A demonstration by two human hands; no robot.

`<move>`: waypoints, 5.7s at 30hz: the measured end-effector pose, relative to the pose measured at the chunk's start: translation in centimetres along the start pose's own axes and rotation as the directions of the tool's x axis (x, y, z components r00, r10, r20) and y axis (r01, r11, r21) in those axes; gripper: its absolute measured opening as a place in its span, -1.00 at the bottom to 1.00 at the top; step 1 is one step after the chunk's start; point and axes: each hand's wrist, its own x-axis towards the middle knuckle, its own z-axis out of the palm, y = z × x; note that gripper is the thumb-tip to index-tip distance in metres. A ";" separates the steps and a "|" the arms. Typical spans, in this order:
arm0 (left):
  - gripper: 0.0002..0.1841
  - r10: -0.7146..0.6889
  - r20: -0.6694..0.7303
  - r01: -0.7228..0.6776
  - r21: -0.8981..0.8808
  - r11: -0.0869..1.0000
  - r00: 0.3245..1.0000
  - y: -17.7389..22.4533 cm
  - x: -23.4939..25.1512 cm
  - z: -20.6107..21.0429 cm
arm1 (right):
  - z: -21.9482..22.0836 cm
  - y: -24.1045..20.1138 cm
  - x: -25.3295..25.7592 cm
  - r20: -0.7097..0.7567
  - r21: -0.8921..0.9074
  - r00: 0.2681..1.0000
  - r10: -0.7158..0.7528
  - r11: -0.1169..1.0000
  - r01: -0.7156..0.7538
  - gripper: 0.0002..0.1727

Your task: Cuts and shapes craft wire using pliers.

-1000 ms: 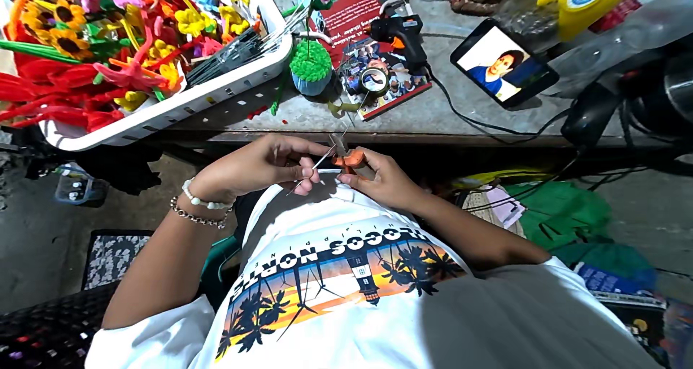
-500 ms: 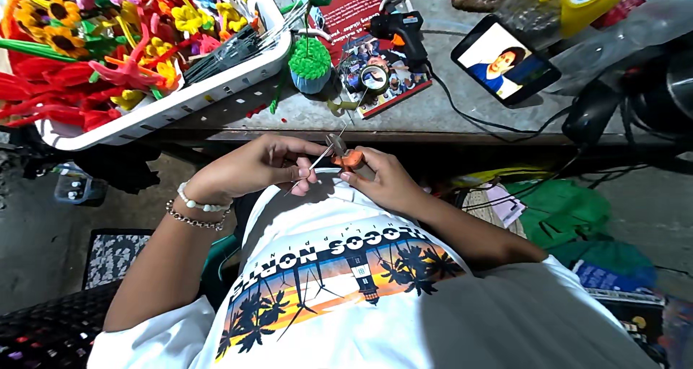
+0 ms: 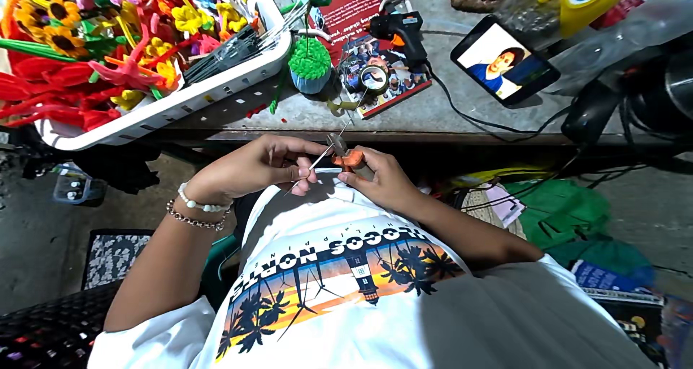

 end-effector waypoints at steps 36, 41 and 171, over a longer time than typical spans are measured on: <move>-0.50 -0.118 -0.080 0.112 -0.079 0.991 0.990 -1.7 3.5 -2.8 | 0.1 2.5 4.4 0.404 0.289 0.787 0.466 0.751 -0.593 -0.64; -0.51 -0.163 -0.098 0.153 -0.103 0.983 0.982 -2.3 3.9 -2.9 | 0.9 3.5 4.4 0.444 0.335 0.750 0.490 0.686 -0.646 -0.73; -0.74 0.245 -0.577 0.480 0.800 0.359 0.779 6.7 22.8 -2.3 | -2.3 5.3 -1.8 0.180 0.785 0.944 0.278 0.537 -0.308 -0.92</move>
